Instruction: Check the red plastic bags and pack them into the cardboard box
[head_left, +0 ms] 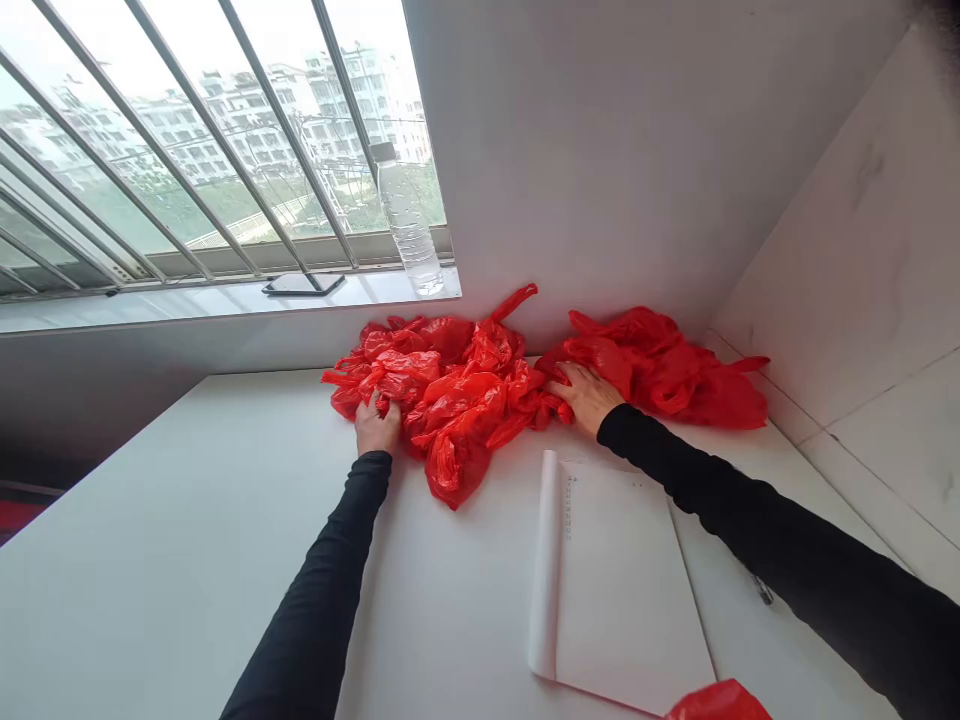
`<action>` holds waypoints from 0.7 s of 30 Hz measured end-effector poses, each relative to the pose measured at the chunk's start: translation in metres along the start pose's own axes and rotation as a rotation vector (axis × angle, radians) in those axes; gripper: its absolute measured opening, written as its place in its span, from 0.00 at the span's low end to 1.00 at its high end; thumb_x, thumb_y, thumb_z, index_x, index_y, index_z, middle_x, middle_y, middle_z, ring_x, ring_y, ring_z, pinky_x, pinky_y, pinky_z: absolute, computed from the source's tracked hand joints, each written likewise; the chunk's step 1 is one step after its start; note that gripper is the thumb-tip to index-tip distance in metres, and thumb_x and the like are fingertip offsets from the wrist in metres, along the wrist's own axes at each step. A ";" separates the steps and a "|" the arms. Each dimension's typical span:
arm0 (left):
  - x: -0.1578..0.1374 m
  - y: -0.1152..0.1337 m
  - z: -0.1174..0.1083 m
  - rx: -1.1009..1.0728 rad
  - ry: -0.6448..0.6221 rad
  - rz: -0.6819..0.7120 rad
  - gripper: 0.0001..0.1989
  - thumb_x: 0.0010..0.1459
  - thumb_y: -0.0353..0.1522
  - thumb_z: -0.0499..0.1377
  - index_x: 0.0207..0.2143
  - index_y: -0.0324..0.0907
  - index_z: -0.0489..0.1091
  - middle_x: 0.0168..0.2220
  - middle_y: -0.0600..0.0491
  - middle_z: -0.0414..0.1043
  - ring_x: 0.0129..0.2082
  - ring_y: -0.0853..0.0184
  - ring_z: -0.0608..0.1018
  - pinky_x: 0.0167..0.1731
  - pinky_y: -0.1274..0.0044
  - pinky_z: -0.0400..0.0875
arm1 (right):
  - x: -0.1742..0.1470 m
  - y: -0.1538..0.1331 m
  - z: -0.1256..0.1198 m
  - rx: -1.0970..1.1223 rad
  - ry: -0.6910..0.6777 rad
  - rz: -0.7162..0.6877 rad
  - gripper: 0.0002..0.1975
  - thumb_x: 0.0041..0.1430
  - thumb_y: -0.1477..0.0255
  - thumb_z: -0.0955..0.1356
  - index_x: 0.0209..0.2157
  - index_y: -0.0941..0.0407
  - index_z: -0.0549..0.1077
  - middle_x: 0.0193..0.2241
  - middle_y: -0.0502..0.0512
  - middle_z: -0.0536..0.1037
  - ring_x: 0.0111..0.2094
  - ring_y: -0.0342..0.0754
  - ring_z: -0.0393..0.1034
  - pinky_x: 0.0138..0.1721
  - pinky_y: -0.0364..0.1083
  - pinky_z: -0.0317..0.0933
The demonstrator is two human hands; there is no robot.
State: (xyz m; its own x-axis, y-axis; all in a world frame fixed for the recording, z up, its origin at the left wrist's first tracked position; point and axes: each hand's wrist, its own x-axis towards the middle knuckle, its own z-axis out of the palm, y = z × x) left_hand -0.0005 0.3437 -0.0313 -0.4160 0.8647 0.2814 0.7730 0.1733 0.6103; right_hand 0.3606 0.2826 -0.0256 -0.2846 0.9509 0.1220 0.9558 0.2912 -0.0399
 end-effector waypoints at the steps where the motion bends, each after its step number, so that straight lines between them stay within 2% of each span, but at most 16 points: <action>1: -0.008 0.009 0.008 -0.001 -0.003 -0.018 0.20 0.66 0.39 0.60 0.57 0.40 0.68 0.59 0.44 0.68 0.58 0.55 0.72 0.57 0.56 0.68 | -0.003 0.010 0.001 -0.001 0.006 0.007 0.25 0.65 0.72 0.70 0.62 0.53 0.67 0.67 0.61 0.58 0.66 0.62 0.53 0.63 0.64 0.56; 5: -0.042 0.050 0.037 0.000 -0.001 -0.131 0.24 0.66 0.40 0.59 0.62 0.41 0.64 0.65 0.42 0.60 0.65 0.50 0.64 0.63 0.51 0.59 | -0.017 0.033 -0.001 0.001 0.040 0.050 0.30 0.60 0.77 0.70 0.63 0.54 0.67 0.67 0.66 0.58 0.66 0.65 0.54 0.63 0.62 0.56; 9: -0.064 0.084 0.050 -0.019 -0.027 -0.198 0.29 0.68 0.41 0.55 0.67 0.41 0.57 0.70 0.40 0.51 0.70 0.47 0.55 0.66 0.48 0.50 | -0.051 0.035 -0.021 0.019 0.087 0.040 0.36 0.56 0.75 0.72 0.66 0.56 0.65 0.69 0.69 0.52 0.69 0.69 0.45 0.66 0.64 0.50; 12: -0.077 0.095 0.034 -0.048 -0.076 -0.180 0.33 0.67 0.41 0.54 0.70 0.39 0.52 0.71 0.34 0.48 0.71 0.42 0.52 0.67 0.50 0.49 | -0.108 0.031 -0.030 0.045 0.147 0.020 0.38 0.62 0.68 0.70 0.70 0.53 0.55 0.70 0.63 0.49 0.71 0.61 0.41 0.69 0.59 0.48; 15: -0.111 0.092 0.004 -0.062 -0.089 -0.094 0.39 0.63 0.39 0.57 0.72 0.38 0.48 0.73 0.33 0.39 0.72 0.39 0.45 0.67 0.48 0.47 | -0.177 0.032 -0.016 0.095 0.224 0.105 0.29 0.70 0.65 0.62 0.69 0.53 0.56 0.66 0.64 0.56 0.68 0.59 0.51 0.66 0.60 0.55; 17: -0.149 0.084 -0.016 -0.073 -0.081 0.074 0.38 0.60 0.34 0.60 0.71 0.41 0.52 0.74 0.40 0.36 0.73 0.45 0.41 0.69 0.51 0.44 | -0.212 0.034 -0.001 0.118 0.239 0.161 0.27 0.71 0.64 0.59 0.68 0.56 0.59 0.64 0.68 0.59 0.66 0.63 0.55 0.61 0.64 0.61; 18: -0.170 0.079 -0.025 -0.091 -0.094 0.233 0.34 0.60 0.32 0.59 0.68 0.45 0.58 0.74 0.46 0.40 0.74 0.51 0.44 0.70 0.56 0.45 | -0.222 0.034 0.005 0.128 0.243 0.168 0.26 0.72 0.64 0.59 0.67 0.58 0.60 0.63 0.70 0.60 0.65 0.64 0.56 0.59 0.65 0.63; 19: -0.190 0.074 -0.031 -0.132 -0.128 0.505 0.28 0.61 0.29 0.57 0.64 0.45 0.64 0.73 0.47 0.48 0.73 0.53 0.48 0.70 0.57 0.47 | -0.225 0.033 0.007 0.134 0.245 0.162 0.25 0.72 0.64 0.58 0.66 0.59 0.61 0.63 0.71 0.60 0.65 0.65 0.56 0.59 0.65 0.63; 21: -0.222 0.063 -0.040 -0.158 -0.314 0.939 0.24 0.62 0.25 0.55 0.59 0.49 0.70 0.68 0.52 0.60 0.71 0.57 0.55 0.69 0.57 0.52 | -0.212 0.024 0.003 0.149 0.260 0.112 0.25 0.73 0.64 0.58 0.65 0.60 0.62 0.63 0.72 0.60 0.66 0.64 0.54 0.61 0.64 0.61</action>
State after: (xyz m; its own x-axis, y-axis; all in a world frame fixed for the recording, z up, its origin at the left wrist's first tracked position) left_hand 0.1213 0.1442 -0.0260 0.4933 0.7081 0.5052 0.6410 -0.6886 0.3391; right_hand 0.4440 0.0883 -0.0550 -0.1316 0.9247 0.3572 0.9535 0.2166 -0.2094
